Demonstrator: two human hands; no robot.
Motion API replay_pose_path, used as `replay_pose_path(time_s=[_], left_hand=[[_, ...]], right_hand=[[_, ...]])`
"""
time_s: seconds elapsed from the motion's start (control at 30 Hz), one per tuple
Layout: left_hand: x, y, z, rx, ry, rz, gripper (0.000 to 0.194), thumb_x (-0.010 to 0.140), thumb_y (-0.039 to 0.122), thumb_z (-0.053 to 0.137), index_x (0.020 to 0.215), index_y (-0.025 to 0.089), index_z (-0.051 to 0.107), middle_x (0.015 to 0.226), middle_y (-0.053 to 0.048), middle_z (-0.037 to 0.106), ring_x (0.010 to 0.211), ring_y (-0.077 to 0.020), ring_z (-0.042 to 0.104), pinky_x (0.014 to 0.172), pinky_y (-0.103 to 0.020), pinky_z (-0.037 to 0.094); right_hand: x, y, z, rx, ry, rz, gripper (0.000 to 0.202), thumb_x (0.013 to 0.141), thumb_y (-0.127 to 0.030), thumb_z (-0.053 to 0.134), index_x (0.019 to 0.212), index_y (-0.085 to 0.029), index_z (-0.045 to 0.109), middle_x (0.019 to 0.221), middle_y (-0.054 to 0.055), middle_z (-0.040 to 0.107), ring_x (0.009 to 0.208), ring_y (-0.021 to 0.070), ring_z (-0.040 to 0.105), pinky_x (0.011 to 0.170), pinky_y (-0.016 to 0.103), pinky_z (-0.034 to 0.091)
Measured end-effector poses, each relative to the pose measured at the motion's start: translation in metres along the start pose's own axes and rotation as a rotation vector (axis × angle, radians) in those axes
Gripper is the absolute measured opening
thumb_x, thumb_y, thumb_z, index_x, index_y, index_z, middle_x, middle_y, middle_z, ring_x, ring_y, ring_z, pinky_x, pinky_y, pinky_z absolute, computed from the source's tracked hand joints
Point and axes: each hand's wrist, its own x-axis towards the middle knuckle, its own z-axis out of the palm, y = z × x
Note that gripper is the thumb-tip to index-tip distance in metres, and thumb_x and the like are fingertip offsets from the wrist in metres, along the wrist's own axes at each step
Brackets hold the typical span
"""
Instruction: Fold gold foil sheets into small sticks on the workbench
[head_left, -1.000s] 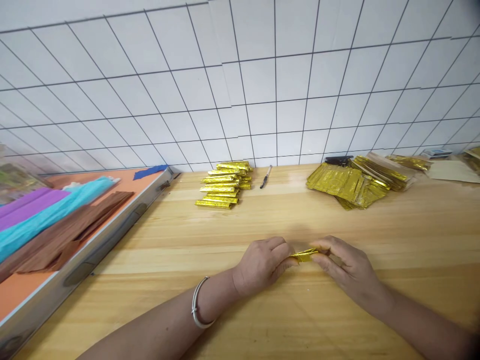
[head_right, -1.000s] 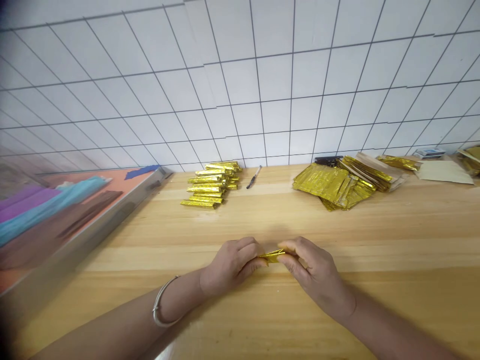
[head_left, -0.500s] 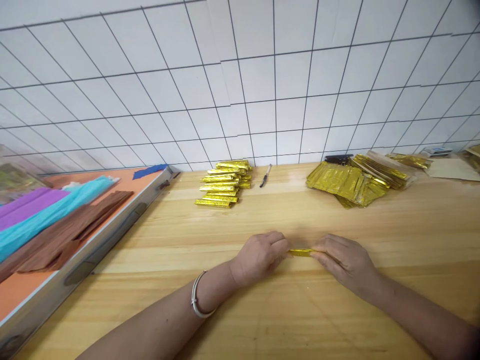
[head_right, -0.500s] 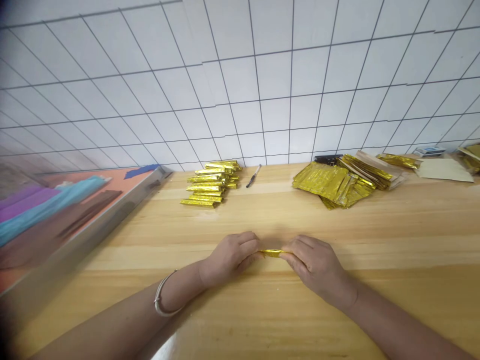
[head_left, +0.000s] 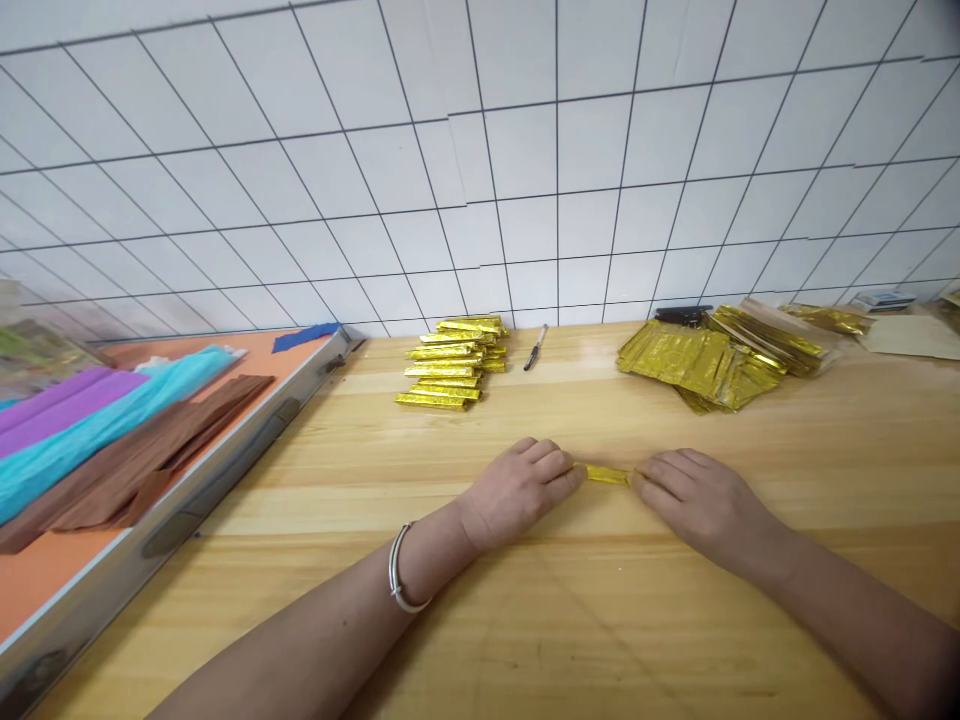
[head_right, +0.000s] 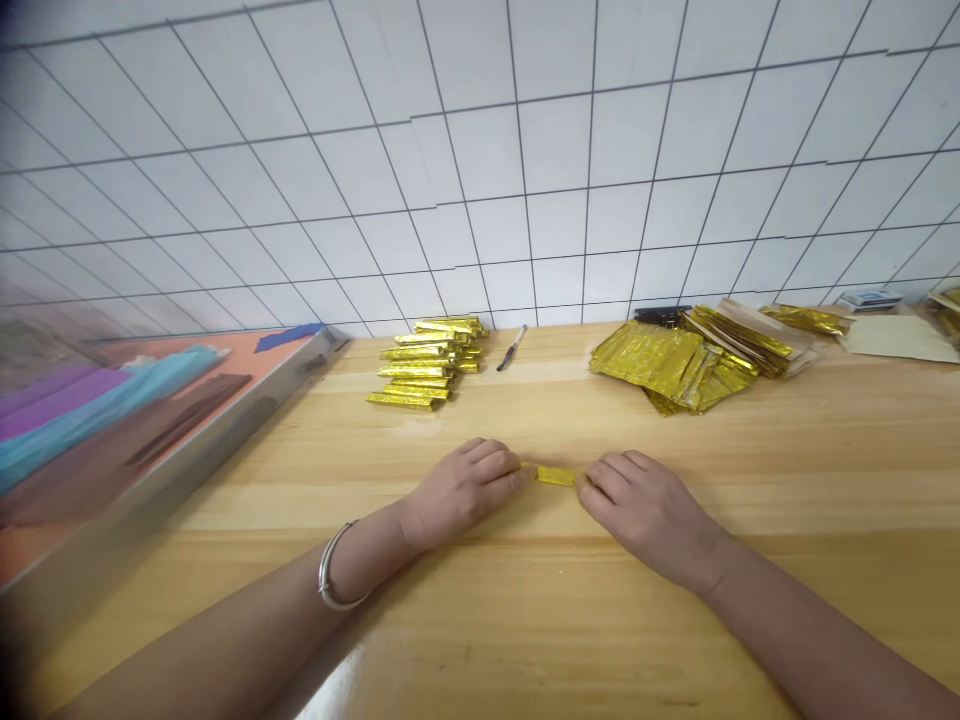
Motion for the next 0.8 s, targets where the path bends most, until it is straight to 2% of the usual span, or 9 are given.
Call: replay_pose_path(time_s=[0.17,0.37,0.57,0.67,0.8], left_hand=[[0.003,0.007,-0.013,-0.061,-0.16,0.06,0.023,0.094,0.015,0.036,0.111,0.014,0.052,0.09,-0.007,0.057,0.087,-0.0176,0.05,0.078,-0.029,0.044],[0.001,0.017,-0.028,-0.175,-0.272,-0.06,0.018,0.086,0.007,0.042,0.095,0.016,0.054,0.087,-0.006,0.056,0.084,-0.0171,0.051,0.072,-0.027,0.046],[0.004,0.042,-0.024,-0.038,-0.29,-0.087,0.022,0.081,0.01,0.045,0.101,0.014,0.052,0.089,-0.008,0.053,0.079,-0.0207,0.047,0.065,-0.032,0.046],[0.006,0.053,-0.02,0.034,-0.291,-0.108,0.02,0.081,0.011,0.044,0.098,0.013,0.053,0.09,-0.009,0.05,0.079,-0.0223,0.046,0.059,-0.033,0.046],[0.006,0.057,-0.018,0.05,-0.292,-0.127,0.018,0.081,0.012,0.045,0.096,0.013,0.055,0.09,-0.009,0.05,0.082,-0.0231,0.046,0.058,-0.032,0.046]], right_hand=[[0.004,-0.007,-0.005,-0.032,-0.156,-0.074,0.019,0.089,-0.012,0.043,0.094,-0.018,0.061,0.087,0.006,0.062,0.081,0.0187,0.054,0.072,0.035,0.044],[0.004,-0.015,-0.004,-0.038,-0.183,-0.041,0.016,0.086,-0.01,0.047,0.089,-0.019,0.06,0.082,0.004,0.061,0.079,0.0192,0.054,0.069,0.034,0.044],[0.003,-0.026,-0.006,-0.132,-0.268,0.001,0.018,0.076,-0.005,0.053,0.086,-0.018,0.062,0.089,0.008,0.063,0.084,0.024,0.056,0.068,0.038,0.046],[0.003,-0.03,-0.005,-0.149,-0.265,0.039,0.02,0.075,-0.005,0.054,0.088,-0.016,0.065,0.096,0.01,0.065,0.088,0.0253,0.057,0.071,0.039,0.049],[0.006,-0.041,0.002,-0.118,-0.145,0.113,0.022,0.084,-0.018,0.052,0.098,-0.01,0.066,0.107,0.015,0.065,0.1,0.0279,0.057,0.085,0.044,0.048]])
